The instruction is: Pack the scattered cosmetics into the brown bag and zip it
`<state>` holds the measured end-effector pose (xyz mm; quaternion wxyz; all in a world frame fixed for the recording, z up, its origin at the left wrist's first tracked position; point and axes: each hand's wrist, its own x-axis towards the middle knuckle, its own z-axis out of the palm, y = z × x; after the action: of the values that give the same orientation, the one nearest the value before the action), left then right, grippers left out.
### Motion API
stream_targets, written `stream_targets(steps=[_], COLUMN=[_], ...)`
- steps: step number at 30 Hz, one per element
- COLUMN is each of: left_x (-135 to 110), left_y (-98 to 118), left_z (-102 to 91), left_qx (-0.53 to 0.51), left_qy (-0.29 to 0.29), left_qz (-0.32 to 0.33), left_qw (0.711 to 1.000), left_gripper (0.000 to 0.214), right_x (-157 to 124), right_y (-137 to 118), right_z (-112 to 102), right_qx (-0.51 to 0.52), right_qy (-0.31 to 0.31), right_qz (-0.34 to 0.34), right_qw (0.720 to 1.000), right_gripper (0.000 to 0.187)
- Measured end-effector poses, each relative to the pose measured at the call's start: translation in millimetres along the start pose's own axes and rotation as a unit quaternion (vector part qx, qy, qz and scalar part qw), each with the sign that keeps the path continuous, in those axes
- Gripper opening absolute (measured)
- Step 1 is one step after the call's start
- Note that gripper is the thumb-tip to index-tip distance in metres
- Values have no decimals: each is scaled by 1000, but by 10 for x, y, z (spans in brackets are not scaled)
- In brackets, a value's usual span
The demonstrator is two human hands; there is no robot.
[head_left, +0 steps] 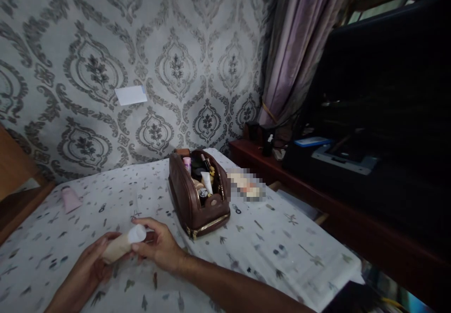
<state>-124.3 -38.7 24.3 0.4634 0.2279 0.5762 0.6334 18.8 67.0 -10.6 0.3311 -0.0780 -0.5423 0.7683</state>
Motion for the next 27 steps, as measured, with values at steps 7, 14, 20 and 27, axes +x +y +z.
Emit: stream_targets(steps=[7, 14, 20, 27], left_x=[86, 228, 240, 330], left_y=[-58, -65, -28, -169], left_z=[-122, -229, -249, -313], left_qx=[-17, -34, -9, 33], left_qy=[-4, 10, -32, 16], left_qz=[-28, -54, -73, -66], left_qw=[999, 998, 997, 997], left_gripper=[58, 59, 52, 57], right_x=[-57, -205, -321, -293], right_y=[-425, -1233, -1767, -2326], right_z=[53, -9, -277, -664], right_qx=[-200, -276, -304, -354], right_qy=[9, 12, 37, 163], right_qz=[-109, -159, -205, -276], right_qw=[974, 948, 930, 878], right_gripper=[45, 37, 29, 30])
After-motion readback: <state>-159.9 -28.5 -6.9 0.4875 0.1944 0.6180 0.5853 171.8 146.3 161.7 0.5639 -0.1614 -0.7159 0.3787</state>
